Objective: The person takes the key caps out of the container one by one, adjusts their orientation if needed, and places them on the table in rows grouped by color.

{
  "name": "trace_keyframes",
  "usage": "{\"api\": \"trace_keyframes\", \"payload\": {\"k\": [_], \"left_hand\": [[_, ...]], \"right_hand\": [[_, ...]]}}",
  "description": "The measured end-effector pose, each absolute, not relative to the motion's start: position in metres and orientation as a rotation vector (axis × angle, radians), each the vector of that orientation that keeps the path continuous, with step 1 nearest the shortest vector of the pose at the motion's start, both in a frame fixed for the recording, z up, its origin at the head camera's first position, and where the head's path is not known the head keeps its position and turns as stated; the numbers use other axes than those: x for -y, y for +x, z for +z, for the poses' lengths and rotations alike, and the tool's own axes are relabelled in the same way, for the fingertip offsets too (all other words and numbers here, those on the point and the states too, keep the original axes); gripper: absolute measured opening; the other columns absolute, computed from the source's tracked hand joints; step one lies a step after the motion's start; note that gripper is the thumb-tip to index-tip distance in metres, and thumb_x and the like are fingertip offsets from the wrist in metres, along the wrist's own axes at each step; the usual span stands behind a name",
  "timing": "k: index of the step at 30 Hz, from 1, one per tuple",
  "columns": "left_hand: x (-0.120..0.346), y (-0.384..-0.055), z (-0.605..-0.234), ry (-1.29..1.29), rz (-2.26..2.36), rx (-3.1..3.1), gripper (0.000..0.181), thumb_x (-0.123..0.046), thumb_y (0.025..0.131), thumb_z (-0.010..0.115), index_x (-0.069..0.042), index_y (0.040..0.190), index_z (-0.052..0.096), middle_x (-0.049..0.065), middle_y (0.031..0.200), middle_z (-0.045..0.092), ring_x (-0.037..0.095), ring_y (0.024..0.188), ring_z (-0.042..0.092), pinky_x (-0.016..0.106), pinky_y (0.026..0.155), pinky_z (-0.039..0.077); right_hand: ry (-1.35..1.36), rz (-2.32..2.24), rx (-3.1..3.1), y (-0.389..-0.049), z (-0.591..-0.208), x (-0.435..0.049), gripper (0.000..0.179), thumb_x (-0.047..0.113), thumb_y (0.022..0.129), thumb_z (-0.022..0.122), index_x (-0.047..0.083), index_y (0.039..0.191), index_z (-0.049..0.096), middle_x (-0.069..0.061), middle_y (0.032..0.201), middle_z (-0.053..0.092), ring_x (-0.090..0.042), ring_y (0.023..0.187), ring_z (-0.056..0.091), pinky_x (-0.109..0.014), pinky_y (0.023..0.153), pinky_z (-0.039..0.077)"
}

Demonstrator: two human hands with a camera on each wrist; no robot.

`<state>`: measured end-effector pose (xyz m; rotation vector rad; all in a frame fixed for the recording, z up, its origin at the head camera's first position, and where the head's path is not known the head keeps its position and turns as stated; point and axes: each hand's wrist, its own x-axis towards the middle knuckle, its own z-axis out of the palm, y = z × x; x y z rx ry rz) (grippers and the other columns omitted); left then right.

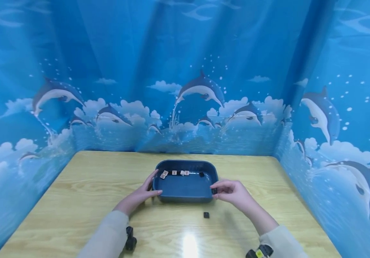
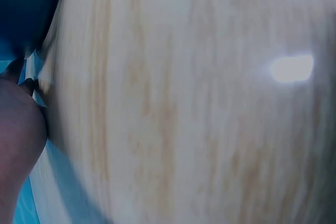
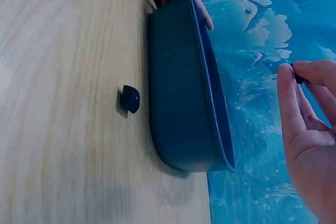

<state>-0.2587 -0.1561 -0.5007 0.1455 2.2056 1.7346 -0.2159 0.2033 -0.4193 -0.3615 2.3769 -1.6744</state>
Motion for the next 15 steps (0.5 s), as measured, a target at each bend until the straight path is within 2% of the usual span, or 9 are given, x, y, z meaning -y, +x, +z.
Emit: {"api": "trace_keyframes", "payload": {"k": [6,10,15], "left_hand": [[0.156,-0.259,-0.503,0.135,1.701,-2.233,0.090,-0.025,0.091,0.070,-0.035,0.157,0.010,0.023,0.160,-0.002,0.044,0.144,0.000,0.064,0.112,0.004],[0.155,-0.262,-0.503,0.176,1.715,-2.244,0.089,-0.021,0.092,0.069,-0.031,0.157,0.009,0.026,0.159,0.000,0.046,0.144,0.001,0.064,0.112,0.004],[0.155,-0.262,-0.506,0.186,1.708,-2.250,0.088,-0.020,0.093,0.068,-0.029,0.158,0.009,0.028,0.158,0.001,0.046,0.143,0.003,0.061,0.113,0.006]], "right_hand": [[-0.357,-1.747,-2.301,-0.203,-0.423,-0.210,0.033,0.003,0.082,0.075,0.000,0.114,0.070,-0.016,0.121,0.060,-0.025,0.095,0.063,-0.030,0.083,0.056],[-0.366,-1.803,-2.264,-0.200,-0.432,-0.213,0.035,0.005,0.082,0.075,-0.003,0.115,0.068,-0.019,0.123,0.061,-0.023,0.093,0.066,-0.030,0.084,0.055],[-0.371,-1.884,-2.188,-0.194,-0.452,-0.219,0.036,0.002,0.085,0.070,-0.013,0.117,0.061,-0.028,0.120,0.060,-0.022,0.093,0.069,-0.033,0.086,0.055]]}}
